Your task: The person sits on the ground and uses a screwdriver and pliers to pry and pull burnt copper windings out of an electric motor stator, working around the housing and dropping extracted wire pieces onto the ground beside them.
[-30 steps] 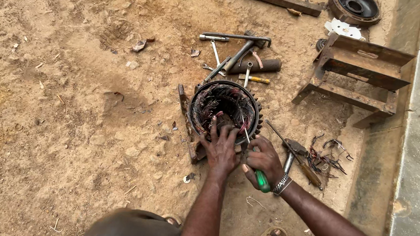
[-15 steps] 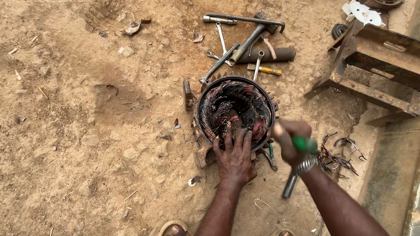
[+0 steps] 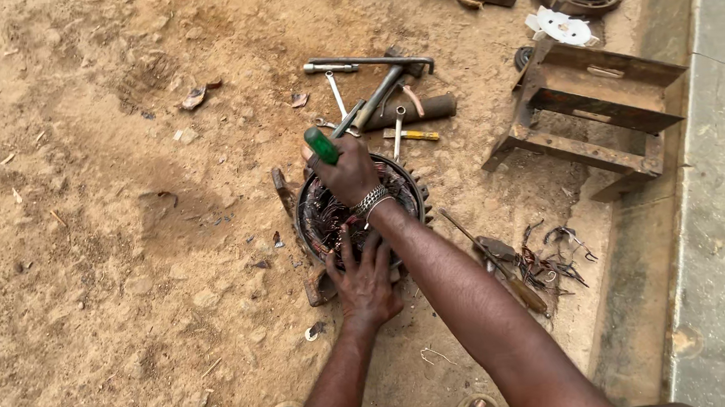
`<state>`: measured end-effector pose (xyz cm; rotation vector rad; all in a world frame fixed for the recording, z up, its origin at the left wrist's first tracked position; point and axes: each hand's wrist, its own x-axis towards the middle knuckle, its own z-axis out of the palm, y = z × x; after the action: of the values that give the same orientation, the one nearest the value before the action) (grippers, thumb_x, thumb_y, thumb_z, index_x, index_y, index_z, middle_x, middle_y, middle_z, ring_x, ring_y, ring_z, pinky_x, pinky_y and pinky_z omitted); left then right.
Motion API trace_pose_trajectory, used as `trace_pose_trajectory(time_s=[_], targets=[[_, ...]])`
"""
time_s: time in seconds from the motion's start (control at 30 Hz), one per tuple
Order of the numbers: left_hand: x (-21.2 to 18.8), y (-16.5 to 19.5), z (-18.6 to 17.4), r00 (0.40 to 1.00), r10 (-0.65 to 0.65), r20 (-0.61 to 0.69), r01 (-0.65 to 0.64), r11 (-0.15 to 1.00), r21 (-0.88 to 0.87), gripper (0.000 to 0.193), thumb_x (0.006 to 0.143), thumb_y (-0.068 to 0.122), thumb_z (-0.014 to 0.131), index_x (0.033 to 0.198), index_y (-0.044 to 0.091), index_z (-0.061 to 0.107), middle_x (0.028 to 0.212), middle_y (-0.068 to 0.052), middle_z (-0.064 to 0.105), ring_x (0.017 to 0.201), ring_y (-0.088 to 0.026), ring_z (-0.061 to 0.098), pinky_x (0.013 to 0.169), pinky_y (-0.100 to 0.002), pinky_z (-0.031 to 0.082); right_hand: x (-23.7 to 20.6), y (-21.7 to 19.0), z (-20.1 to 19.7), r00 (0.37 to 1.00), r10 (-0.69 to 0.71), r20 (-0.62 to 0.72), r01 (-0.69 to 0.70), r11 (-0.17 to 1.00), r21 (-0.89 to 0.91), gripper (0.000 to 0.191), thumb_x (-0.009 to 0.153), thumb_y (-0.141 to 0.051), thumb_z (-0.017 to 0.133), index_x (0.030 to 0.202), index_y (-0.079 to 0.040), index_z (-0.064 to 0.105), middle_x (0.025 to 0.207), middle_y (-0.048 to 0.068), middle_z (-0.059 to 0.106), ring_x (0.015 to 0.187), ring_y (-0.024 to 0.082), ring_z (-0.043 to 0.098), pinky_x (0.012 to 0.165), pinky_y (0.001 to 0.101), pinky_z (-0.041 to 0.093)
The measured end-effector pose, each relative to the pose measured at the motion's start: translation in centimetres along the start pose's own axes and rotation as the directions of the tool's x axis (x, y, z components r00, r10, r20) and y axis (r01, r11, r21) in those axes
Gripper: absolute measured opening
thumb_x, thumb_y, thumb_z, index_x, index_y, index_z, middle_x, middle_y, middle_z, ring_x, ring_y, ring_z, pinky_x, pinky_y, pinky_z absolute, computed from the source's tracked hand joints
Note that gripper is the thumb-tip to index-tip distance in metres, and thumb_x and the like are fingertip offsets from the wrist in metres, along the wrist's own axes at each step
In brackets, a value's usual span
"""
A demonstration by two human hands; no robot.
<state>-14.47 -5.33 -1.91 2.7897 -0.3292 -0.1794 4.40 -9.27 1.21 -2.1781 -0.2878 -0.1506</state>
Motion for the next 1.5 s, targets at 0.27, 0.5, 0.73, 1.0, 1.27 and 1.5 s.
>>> trace_pose_trajectory(time_s=[0.27,0.5,0.73,1.0,1.27,1.5], targets=[[-0.3,0.1,-1.1,0.998,-0.002,-0.062,-0.005,0.995,-0.102,0.091,0.07,0.047,0.085,0.147,0.034,0.037,0.159,-0.006,0.024,0.152,-0.044,-0.011,0.116,-0.071,-0.002,-6.7,-2.4,-16.2,0.914,-0.167,-0.368,0.324,0.848,0.42,0.025,0.103,-0.027,0.064,0.089,-0.013,0.049,0.067,-0.004,0.055,0.047,0.006,0.058,0.036,0.0211,0.054],[-0.6,1.2,-1.5,0.998,-0.051,-0.044,0.046,0.992,-0.119,0.086,0.069,0.029,0.092,0.143,0.041,0.051,0.162,-0.006,0.026,0.153,-0.039,-0.01,0.117,-0.069,-0.008,-15.5,9.7,-17.1,0.618,0.781,-0.086,-0.775,0.624,0.1,0.044,0.089,-0.018,0.069,0.127,-0.011,0.049,0.08,0.003,0.06,0.053,0.012,0.05,0.044,0.0272,0.044],[-0.8,1.3,-0.8,0.99,-0.051,-0.129,0.035,0.992,-0.12,0.077,0.07,0.032,0.092,0.139,0.038,0.058,0.158,-0.003,0.035,0.154,-0.038,-0.008,0.119,-0.068,-0.007,-22.0,16.4,-10.4,0.934,0.292,-0.206,-0.356,0.712,-0.606,0.066,0.067,-0.009,0.074,0.128,0.001,0.05,0.108,0.021,0.054,0.094,0.032,0.057,0.083,0.0464,0.056],[-0.5,1.0,0.4,0.99,-0.052,-0.128,0.035,0.991,-0.128,0.076,0.07,0.043,0.092,0.136,0.035,0.057,0.155,-0.006,0.035,0.151,-0.04,-0.014,0.117,-0.072,-0.006,-23.6,14.1,-6.5,0.831,0.535,0.149,-0.264,0.616,-0.742,0.035,0.091,-0.008,0.062,0.125,-0.005,0.055,0.132,0.022,0.041,0.107,0.038,0.06,0.076,0.0468,0.064],[-0.2,0.5,0.4,0.998,-0.056,0.002,0.056,0.997,-0.059,0.081,0.067,0.031,0.09,0.14,0.036,0.054,0.158,-0.006,0.03,0.148,-0.043,-0.02,0.115,-0.072,-0.01,-21.9,16.6,-7.1,0.712,0.702,0.021,-0.521,0.549,-0.654,0.043,0.081,-0.014,0.068,0.12,-0.005,0.055,0.11,0.016,0.052,0.078,0.025,0.064,0.062,0.0416,0.051],[-1.0,3.7,-2.2,0.995,-0.071,-0.073,0.076,0.995,0.067,0.074,0.08,0.007,0.072,0.147,0.029,0.052,0.17,-0.015,0.01,0.148,-0.05,-0.022,0.108,-0.076,-0.015,-17.9,14.1,-15.2,0.639,0.764,0.088,-0.759,0.609,0.231,0.009,0.1,-0.014,0.057,0.1,-0.008,0.064,0.07,0.001,0.06,0.049,0.01,0.049,0.046,0.0272,0.044]])
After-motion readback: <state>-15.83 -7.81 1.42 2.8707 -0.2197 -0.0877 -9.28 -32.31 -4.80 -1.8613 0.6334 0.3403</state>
